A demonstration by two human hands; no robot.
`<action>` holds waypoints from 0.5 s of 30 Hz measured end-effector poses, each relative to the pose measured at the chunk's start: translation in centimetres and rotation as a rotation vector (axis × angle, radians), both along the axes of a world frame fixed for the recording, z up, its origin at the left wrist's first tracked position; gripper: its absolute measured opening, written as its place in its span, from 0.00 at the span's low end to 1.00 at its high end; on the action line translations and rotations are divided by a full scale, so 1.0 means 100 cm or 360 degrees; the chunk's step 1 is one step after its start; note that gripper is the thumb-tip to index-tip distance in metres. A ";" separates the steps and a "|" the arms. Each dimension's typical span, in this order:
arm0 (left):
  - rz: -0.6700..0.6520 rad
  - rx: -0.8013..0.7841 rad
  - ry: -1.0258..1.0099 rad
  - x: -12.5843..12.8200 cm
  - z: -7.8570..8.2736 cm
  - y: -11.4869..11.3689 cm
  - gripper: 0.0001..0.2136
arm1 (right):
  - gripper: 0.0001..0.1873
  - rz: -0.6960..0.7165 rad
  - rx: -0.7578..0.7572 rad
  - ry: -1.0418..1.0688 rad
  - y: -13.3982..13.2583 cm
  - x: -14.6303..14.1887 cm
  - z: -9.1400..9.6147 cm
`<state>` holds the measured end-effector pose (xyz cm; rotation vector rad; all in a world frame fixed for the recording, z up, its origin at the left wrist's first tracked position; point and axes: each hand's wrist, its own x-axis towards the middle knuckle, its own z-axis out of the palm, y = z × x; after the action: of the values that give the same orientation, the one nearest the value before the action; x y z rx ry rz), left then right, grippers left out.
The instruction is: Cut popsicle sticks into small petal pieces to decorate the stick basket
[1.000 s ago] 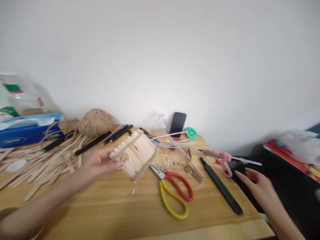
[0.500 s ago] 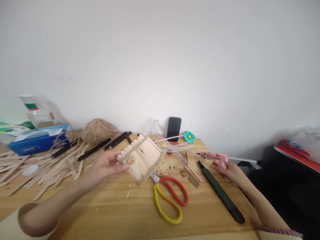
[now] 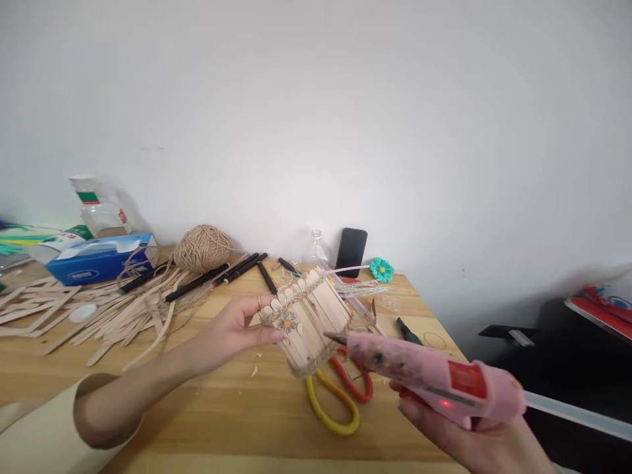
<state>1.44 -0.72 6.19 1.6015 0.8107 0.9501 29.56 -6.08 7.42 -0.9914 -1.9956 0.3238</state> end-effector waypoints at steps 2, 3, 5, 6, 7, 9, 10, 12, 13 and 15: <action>-0.0028 0.0039 0.0020 0.001 0.001 -0.005 0.05 | 0.17 0.0086 -0.0073 -0.0056 0.000 -0.001 -0.003; -0.0037 0.0054 0.0031 0.000 0.002 -0.007 0.05 | 0.18 0.0122 -0.0077 -0.0083 0.000 -0.001 -0.003; -0.0050 0.0069 0.0049 -0.001 0.001 -0.010 0.06 | 0.18 0.0142 -0.0074 -0.0100 0.001 -0.002 -0.002; -0.0055 0.0067 0.0063 -0.001 0.001 -0.011 0.07 | 0.18 0.0136 -0.0065 -0.0098 0.002 -0.003 -0.001; -0.0062 0.0066 0.0080 -0.001 0.001 -0.012 0.07 | 0.17 0.0128 -0.0039 -0.0089 0.001 -0.005 -0.001; -0.0060 0.0078 0.0116 -0.002 0.000 -0.013 0.08 | 0.15 0.0113 0.0012 -0.0111 0.000 -0.009 0.000; -0.0057 0.0096 0.0137 -0.002 -0.001 -0.013 0.08 | 0.15 0.0130 0.0026 -0.0156 -0.001 -0.011 0.001; -0.0048 0.0139 0.0179 -0.003 -0.001 -0.013 0.08 | 0.16 0.0150 -0.0004 -0.0240 -0.003 -0.016 0.004; -0.0044 0.0157 0.0199 -0.003 -0.001 -0.012 0.08 | 0.16 0.0138 -0.0041 -0.0245 -0.005 -0.019 0.005; -0.0043 0.0196 0.0239 -0.003 0.000 -0.012 0.08 | 0.14 0.0044 -0.0121 -0.0142 -0.008 -0.024 0.007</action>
<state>1.18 -1.93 6.24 1.8029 0.8445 0.8826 27.16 -6.89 8.10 -1.0426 -2.0923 0.3789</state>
